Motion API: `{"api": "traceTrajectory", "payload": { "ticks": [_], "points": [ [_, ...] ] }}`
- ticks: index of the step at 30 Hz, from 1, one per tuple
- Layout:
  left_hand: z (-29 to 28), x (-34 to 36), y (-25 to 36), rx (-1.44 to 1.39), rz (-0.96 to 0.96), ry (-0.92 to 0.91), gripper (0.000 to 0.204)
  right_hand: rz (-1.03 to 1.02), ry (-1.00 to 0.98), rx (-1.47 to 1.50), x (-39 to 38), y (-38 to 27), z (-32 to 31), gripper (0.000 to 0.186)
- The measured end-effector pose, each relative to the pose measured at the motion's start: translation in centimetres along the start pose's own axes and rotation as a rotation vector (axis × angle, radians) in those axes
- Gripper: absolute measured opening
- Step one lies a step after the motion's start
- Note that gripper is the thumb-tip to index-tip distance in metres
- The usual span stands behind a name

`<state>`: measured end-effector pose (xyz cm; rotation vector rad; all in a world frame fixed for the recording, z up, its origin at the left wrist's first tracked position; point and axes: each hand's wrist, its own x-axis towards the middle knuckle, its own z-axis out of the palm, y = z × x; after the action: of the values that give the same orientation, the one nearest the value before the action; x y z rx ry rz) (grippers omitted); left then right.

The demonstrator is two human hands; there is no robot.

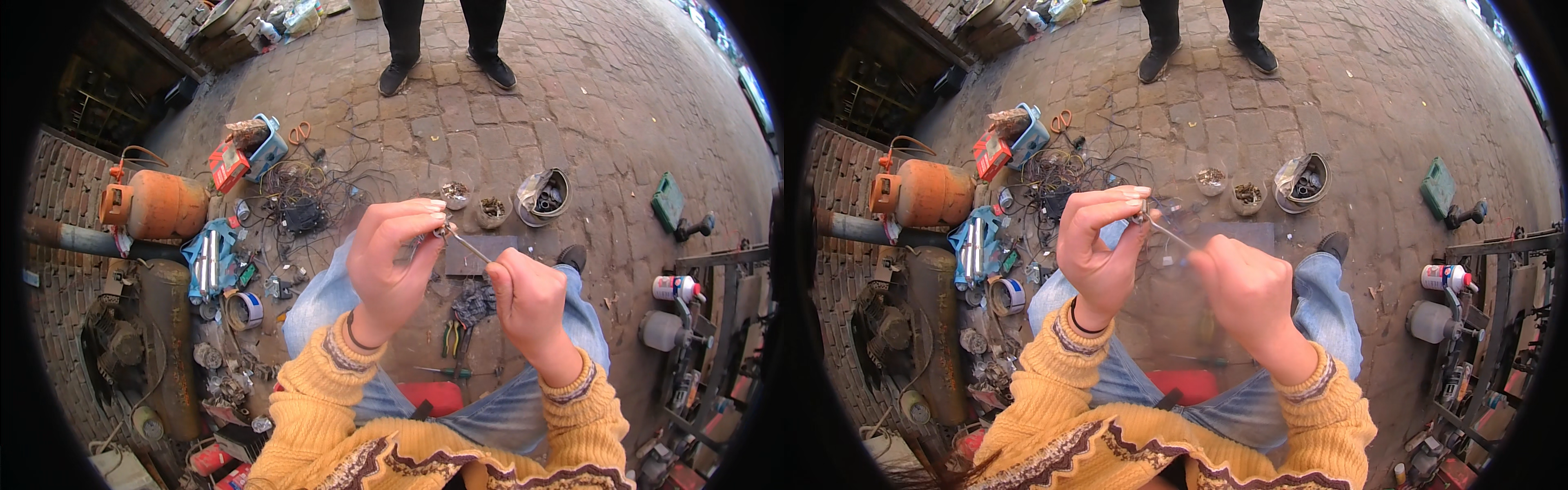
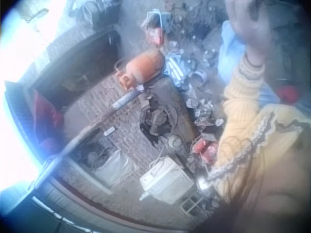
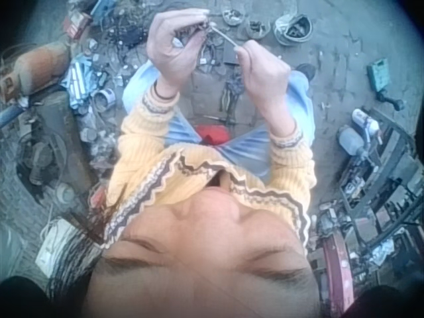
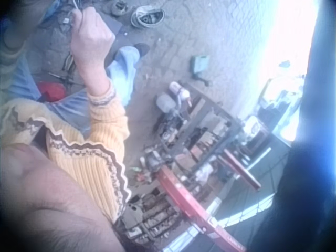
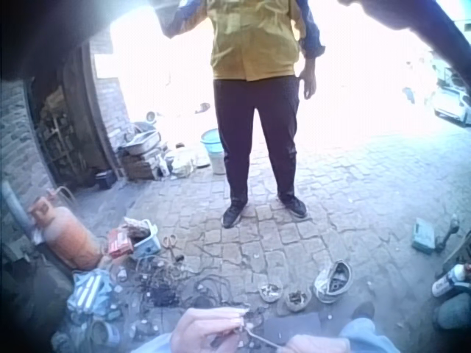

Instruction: The person sits on a low stool and uses a small metal tool to manipulate a cylindrical electronic component. They repeatedly probe and adjust the interior of the component with the tool, occasionally rotating it in their hands. The task continues throughout the clip without a visible final assembly or placement.

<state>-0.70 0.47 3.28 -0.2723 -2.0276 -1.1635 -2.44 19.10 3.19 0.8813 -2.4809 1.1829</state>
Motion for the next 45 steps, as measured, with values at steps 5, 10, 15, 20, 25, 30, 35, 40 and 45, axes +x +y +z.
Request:
{"api": "traceTrajectory", "payload": {
  "ticks": [5,10,15,20,25,30,35,40,45],
  "points": [
    [-0.1,0.0,0.0,0.037,0.005,0.002,0.034,0.011,-0.011,0.032,-0.1,0.2,0.4,0.025],
    [-0.4,-0.1,0.0,-0.029,-0.051,-0.021,0.032,0.037,-0.022,0.179,-0.4,0.6,1.3,0.024],
    [-0.3,-0.5,-0.1,-0.119,-0.117,-0.014,0.031,0.096,-0.045,0.307,-0.9,0.5,2.0,0.021],
    [-0.1,-1.1,0.1,-0.153,-0.252,0.017,0.030,0.123,-0.060,0.367,-0.7,0.5,2.5,0.019],
    [0.0,-0.9,-0.4,-0.066,-0.142,0.036,0.031,0.140,-0.082,0.349,-0.6,0.4,2.5,0.018],
    [0.1,-1.3,-0.5,-0.119,-0.194,0.026,0.030,0.185,-0.109,0.410,-1.0,0.5,3.0,0.018],
    [0.3,-1.1,0.0,-0.143,-0.227,0.030,0.031,0.212,-0.089,0.490,-1.2,0.4,3.4,0.020],
    [0.7,-1.0,1.0,-0.309,-0.416,0.127,0.030,0.108,-0.052,0.309,-0.4,0.7,2.5,0.021],
    [0.6,-1.0,0.0,-0.090,-0.151,0.106,0.029,0.035,0.006,0.199,-0.3,0.6,2.6,0.019]
  ]
}}
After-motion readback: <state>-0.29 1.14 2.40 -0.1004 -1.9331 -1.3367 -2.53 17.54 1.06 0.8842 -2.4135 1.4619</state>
